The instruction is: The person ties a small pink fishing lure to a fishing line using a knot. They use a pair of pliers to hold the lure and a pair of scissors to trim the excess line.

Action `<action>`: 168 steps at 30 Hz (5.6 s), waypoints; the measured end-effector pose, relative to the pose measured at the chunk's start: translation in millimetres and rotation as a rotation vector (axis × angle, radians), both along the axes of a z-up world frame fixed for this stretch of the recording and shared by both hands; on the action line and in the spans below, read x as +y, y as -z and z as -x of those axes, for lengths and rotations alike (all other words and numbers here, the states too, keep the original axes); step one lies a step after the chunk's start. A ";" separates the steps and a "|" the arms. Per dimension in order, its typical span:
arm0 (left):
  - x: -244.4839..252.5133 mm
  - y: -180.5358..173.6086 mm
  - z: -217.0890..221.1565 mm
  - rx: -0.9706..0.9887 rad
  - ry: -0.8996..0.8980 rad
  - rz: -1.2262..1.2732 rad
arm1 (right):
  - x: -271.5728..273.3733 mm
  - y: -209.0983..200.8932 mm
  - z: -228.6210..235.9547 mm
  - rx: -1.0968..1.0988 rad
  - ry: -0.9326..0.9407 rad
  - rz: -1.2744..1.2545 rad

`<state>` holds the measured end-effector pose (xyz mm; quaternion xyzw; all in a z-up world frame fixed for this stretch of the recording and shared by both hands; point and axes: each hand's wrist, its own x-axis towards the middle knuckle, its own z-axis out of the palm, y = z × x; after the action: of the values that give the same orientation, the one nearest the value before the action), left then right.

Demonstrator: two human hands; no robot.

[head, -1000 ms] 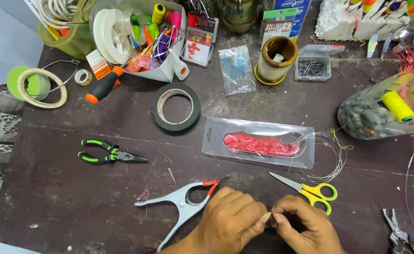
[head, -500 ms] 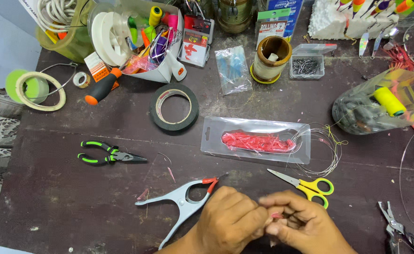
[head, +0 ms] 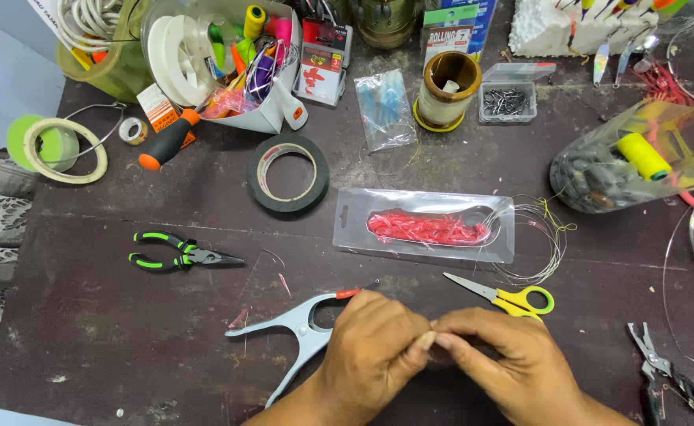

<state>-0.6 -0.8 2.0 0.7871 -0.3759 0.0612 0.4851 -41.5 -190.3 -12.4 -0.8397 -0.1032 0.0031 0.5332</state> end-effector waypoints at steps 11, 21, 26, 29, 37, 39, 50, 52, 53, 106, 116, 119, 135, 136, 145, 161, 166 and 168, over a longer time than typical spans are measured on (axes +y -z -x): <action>10.9 -3.8 -2.7 0.440 -0.238 0.085 | 5.5 -21.1 -21.1 0.146 0.104 -0.102; 8.2 -6.4 -4.9 0.171 -0.156 0.019 | 10.0 -18.5 -25.7 -0.064 -0.066 0.065; 8.1 -6.5 -5.0 0.140 -0.124 0.004 | 12.8 -19.2 -25.2 -0.180 -0.067 0.065; 8.1 -6.9 -4.8 0.141 -0.121 0.007 | 14.6 -22.7 -26.3 -0.211 -0.055 0.052; 7.8 -0.7 0.4 0.274 -0.104 0.065 | 13.3 -26.2 -23.8 -0.245 -0.109 0.053; 8.8 4.7 1.6 0.619 -0.024 0.208 | 11.0 -25.5 -23.3 -0.538 -0.225 0.115; 6.4 10.4 4.9 1.260 0.228 0.553 | -3.4 -29.3 -20.9 -0.922 -0.362 0.455; 5.8 10.0 4.8 1.296 0.243 0.581 | -3.7 -30.7 -21.9 -0.964 -0.379 0.483; 6.1 8.2 4.0 1.295 0.234 0.563 | -2.8 -32.5 -22.5 -0.971 -0.364 0.488; 3.9 -6.9 9.6 -0.190 -0.065 0.001 | 13.9 -25.5 12.7 0.167 0.183 -0.297; 4.0 -5.9 11.9 -0.137 -0.050 -0.023 | 16.6 -36.3 14.9 -0.206 0.120 -0.021; 4.2 -5.9 12.2 -0.113 -0.060 -0.054 | 17.0 -40.4 15.0 -0.344 0.110 0.065; 90.1 -11.6 19.6 -0.111 -0.580 -0.259 | 3.4 -56.4 19.1 -0.362 0.236 0.157; 90.9 -10.6 22.5 -0.113 -0.583 -0.260 | 3.3 -58.1 19.0 -0.364 0.233 0.154; 61.0 44.3 32.8 -0.223 -0.539 -0.761 | -5.6 -59.1 24.5 -0.357 0.347 0.056; 60.5 6.8 47.1 -0.349 -0.611 -0.657 | -52.4 -50.1 33.7 -0.346 0.523 -0.170; 59.3 -30.0 56.7 -0.253 -0.559 -0.477 | -67.4 -56.7 39.9 -0.393 0.622 -0.192; 59.9 -40.2 58.1 -0.078 -0.501 -0.332 | -71.8 -53.2 39.8 -0.339 0.591 -0.103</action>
<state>-58.8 59.1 42.2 0.9210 -0.1934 0.1467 0.3048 -81.3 -262.1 40.9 -0.7939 0.0573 -0.2962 0.5279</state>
